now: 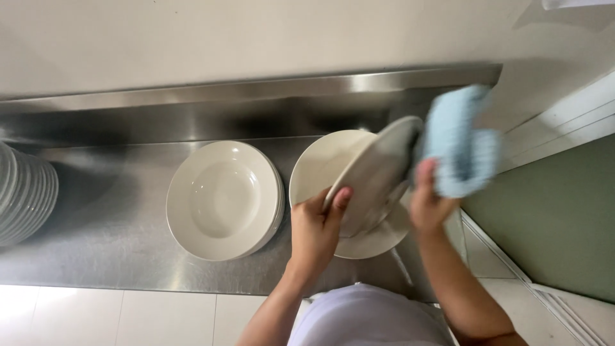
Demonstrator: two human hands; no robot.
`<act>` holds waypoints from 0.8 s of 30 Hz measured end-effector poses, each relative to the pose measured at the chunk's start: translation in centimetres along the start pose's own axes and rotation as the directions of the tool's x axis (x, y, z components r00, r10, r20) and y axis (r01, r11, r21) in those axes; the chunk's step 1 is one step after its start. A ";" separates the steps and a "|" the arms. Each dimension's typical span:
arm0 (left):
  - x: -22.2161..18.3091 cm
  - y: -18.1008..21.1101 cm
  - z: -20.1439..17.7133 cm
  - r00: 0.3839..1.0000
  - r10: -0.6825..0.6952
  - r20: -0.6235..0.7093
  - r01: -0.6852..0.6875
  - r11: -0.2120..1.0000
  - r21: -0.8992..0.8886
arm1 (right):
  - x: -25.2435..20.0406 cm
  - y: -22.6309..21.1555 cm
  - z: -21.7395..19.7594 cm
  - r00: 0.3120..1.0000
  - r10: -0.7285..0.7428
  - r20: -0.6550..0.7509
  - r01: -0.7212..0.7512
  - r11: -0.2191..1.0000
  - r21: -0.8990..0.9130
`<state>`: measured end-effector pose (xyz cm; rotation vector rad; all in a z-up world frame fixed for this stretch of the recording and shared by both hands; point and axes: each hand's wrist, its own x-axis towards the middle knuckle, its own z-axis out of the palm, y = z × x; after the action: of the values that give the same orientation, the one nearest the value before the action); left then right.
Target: Wiping clean plates with a cloth and stacking them on a counter.
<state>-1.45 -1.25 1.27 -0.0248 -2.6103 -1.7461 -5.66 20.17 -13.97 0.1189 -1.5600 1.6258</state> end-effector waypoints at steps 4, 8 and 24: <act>-0.1 -0.4 -0.1 0.999 -0.016 -0.028 0.017 0.999 0.034 | -1.9 -3.8 3.1 0.988 -0.015 0.154 0.031 0.994 -0.106; -0.1 -0.5 -0.1 0.992 0.117 -0.054 -0.117 0.993 0.003 | -1.7 -7.3 4.7 0.890 -0.130 0.437 0.295 0.894 -0.336; -0.6 -0.6 0.7 0.989 0.121 -0.081 -0.115 0.991 0.069 | 1.0 0.2 1.4 0.844 0.456 0.283 -0.422 0.890 -0.175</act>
<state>-0.90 -0.80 0.46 -0.1007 -2.5465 -1.5887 -7.07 19.54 -13.24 -0.0443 -2.0323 1.9430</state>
